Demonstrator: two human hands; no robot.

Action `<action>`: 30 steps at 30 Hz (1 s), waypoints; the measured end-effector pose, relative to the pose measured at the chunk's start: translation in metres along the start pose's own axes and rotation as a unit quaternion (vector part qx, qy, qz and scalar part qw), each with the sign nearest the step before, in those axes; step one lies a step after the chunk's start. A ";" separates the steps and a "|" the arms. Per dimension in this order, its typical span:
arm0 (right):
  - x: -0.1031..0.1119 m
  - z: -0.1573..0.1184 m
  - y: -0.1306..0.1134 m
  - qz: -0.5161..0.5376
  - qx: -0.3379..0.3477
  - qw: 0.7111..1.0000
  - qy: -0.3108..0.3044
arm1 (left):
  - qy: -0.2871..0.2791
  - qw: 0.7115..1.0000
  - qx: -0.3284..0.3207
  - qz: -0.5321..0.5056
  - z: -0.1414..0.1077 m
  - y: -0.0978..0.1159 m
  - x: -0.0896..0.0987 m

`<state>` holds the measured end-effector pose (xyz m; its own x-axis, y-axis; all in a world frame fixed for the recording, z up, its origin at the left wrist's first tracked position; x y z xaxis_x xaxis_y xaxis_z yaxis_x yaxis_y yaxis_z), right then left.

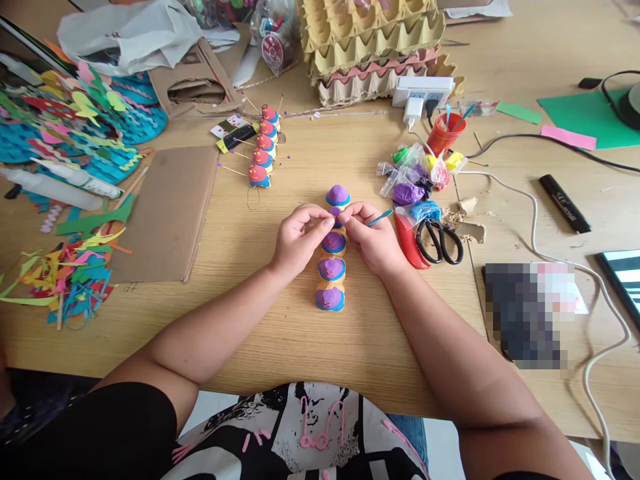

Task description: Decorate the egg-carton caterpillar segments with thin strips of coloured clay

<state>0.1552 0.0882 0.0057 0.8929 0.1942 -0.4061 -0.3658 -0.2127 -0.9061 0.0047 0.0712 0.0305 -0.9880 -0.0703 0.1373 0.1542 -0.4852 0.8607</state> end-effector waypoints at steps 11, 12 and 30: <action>-0.005 -0.002 -0.001 -0.020 -0.010 1.000 -0.009 | -0.007 1.000 0.014 -0.012 0.000 -0.005 -0.001; -0.005 -0.002 -0.001 -0.019 -0.011 1.000 -0.008 | -0.008 1.000 0.014 -0.013 0.000 -0.005 -0.001; -0.006 -0.001 -0.001 -0.028 -0.012 0.999 -0.016 | -0.016 0.999 0.023 -0.016 0.001 -0.004 -0.002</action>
Point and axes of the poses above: each hand's wrist, its own z-axis towards the middle knuckle, its own x-axis out of the back of the hand, y = z × x, the point moved 8 cm from there along z, towards the middle knuckle, and after that the axes turned 4 degrees about -x, right-handed, at the moved point
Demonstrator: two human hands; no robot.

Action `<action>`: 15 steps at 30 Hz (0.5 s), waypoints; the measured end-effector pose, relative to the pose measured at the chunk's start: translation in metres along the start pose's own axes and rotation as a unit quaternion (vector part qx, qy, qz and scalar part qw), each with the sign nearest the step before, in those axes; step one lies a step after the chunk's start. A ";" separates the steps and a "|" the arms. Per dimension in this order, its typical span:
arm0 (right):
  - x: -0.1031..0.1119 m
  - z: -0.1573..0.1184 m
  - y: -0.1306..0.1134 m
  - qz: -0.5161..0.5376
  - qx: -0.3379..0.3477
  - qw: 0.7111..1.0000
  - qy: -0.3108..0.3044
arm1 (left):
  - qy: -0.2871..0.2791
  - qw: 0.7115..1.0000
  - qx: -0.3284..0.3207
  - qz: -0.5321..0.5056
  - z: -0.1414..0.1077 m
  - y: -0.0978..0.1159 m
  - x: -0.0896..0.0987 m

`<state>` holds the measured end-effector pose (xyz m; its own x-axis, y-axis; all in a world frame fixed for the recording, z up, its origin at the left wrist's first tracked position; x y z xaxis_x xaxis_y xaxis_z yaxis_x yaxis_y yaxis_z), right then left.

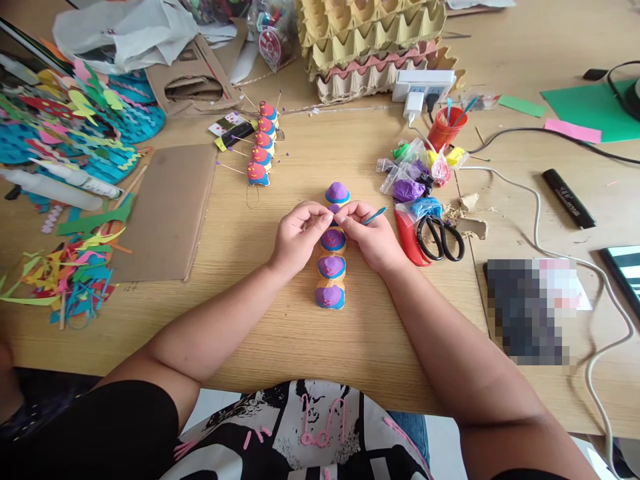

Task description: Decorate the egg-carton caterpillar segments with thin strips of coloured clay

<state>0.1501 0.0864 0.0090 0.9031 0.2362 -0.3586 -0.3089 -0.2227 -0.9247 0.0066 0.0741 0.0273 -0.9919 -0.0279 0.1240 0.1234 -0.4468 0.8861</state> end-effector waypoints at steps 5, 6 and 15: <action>0.002 0.000 0.001 0.008 -0.002 1.000 0.005 | 0.003 1.000 0.019 -0.020 0.000 -0.001 0.001; 0.003 0.000 0.001 0.013 -0.003 1.000 0.007 | 0.004 0.999 0.023 -0.025 -0.001 -0.001 0.001; 0.004 0.000 0.001 0.015 -0.006 1.000 0.003 | -0.005 1.000 0.015 -0.010 -0.002 -0.006 -0.001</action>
Point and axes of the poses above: each hand's wrist, its own z-axis towards the middle knuckle, its own x-axis out of the back of the hand, y = z × x, the point moved 8 cm from there along z, towards the middle knuckle, and after that the axes turned 4 degrees about -x, right-handed, at the moved point
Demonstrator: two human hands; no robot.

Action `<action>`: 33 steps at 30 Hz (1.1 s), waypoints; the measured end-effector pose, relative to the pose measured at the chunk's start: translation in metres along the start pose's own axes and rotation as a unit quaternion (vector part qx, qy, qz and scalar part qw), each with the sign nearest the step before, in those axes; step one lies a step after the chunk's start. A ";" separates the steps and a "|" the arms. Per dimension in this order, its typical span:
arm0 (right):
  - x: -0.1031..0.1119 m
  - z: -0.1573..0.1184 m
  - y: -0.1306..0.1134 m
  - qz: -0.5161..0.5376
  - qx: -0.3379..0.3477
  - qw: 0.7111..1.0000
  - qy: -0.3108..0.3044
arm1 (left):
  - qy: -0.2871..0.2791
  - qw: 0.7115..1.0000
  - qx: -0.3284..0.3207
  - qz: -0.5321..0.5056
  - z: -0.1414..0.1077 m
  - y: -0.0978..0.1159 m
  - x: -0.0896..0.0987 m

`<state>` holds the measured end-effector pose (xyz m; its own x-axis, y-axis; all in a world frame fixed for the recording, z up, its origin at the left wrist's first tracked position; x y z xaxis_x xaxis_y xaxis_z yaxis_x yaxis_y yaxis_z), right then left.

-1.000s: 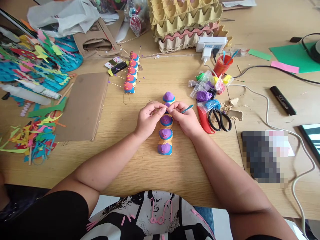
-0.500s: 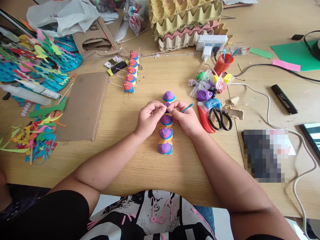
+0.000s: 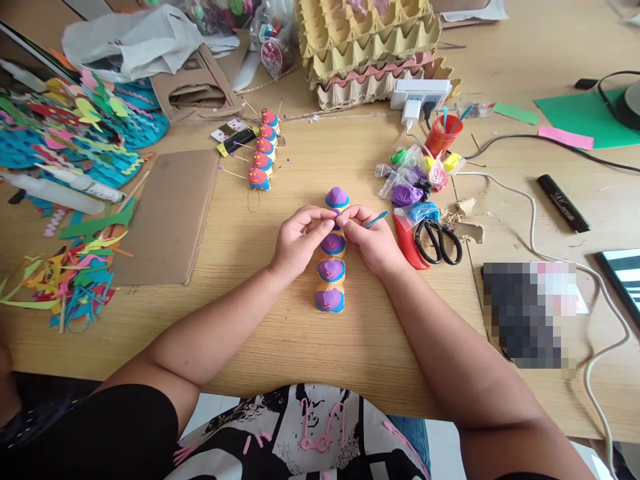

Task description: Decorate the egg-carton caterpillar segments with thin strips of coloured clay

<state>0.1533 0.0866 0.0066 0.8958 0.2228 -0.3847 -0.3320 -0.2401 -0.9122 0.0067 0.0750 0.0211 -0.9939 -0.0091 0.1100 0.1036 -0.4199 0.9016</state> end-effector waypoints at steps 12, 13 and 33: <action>-0.001 -0.002 -0.003 0.005 0.007 1.000 -0.010 | 0.018 1.000 0.002 -0.019 0.001 0.001 0.002; -0.002 -0.002 -0.003 0.004 0.008 1.000 -0.008 | 0.021 0.999 0.011 -0.029 0.001 -0.001 0.002; -0.001 -0.001 -0.002 -0.010 0.023 1.000 0.008 | 0.036 0.989 0.076 -0.121 -0.001 -0.010 -0.001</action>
Point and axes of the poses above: each hand's wrist, its own z-axis towards the middle knuckle, its own x-axis out of the back of the hand, y = z × x, the point moved 8 cm from there along z, towards the middle knuckle, and after that the axes turned 4 degrees about -x, right-handed, at the moved point
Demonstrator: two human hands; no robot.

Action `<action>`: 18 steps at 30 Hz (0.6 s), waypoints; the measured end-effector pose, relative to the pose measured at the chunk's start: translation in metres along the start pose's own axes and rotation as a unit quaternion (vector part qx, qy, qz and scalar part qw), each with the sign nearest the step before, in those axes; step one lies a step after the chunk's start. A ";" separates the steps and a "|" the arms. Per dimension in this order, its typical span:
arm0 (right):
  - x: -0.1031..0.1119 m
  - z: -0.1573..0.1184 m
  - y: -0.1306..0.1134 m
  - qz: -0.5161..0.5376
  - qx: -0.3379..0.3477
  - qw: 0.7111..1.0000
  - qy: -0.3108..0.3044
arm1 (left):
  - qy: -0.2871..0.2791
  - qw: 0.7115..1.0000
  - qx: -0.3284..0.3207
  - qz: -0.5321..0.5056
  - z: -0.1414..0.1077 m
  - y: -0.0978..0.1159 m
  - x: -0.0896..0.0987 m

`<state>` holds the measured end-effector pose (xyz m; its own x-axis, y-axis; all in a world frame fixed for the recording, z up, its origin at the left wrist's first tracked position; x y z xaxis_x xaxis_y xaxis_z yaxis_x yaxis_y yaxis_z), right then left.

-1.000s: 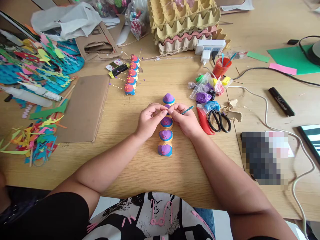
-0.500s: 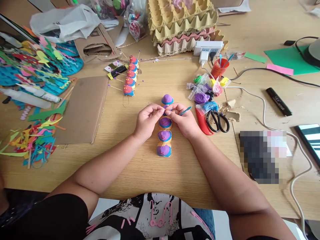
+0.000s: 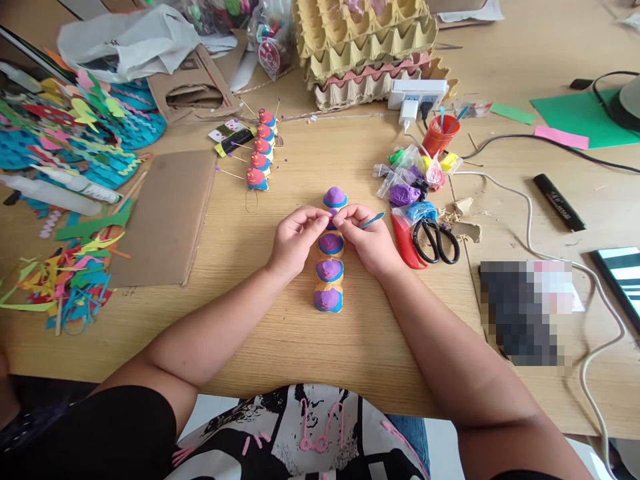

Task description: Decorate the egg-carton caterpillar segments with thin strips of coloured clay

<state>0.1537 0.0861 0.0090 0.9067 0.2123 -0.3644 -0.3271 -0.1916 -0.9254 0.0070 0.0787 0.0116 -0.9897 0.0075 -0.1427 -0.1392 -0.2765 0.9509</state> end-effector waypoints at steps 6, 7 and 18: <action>0.000 0.000 -0.002 0.012 -0.004 1.000 0.000 | 0.016 1.000 -0.022 0.016 0.001 -0.001 0.003; 0.000 0.000 -0.002 0.013 -0.006 1.000 0.001 | 0.019 0.999 -0.024 0.015 0.001 -0.001 0.003; 0.001 0.000 0.001 -0.003 -0.007 1.000 0.010 | -0.017 0.992 -0.073 0.103 -0.001 0.013 0.000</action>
<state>0.1546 0.0866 0.0074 0.9140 0.1940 -0.3564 -0.3180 -0.2032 -0.9261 0.0052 0.0739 0.0239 -0.9975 -0.0313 0.0628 0.0701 -0.4119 0.9085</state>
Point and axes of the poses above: each hand's wrist, its own z-axis towards the middle knuckle, its own x-axis out of the back of the hand, y = z × x, the point moved 8 cm from there along z, towards the middle knuckle, and after that the axes turned 4 degrees about -x, right-handed, at the moved point
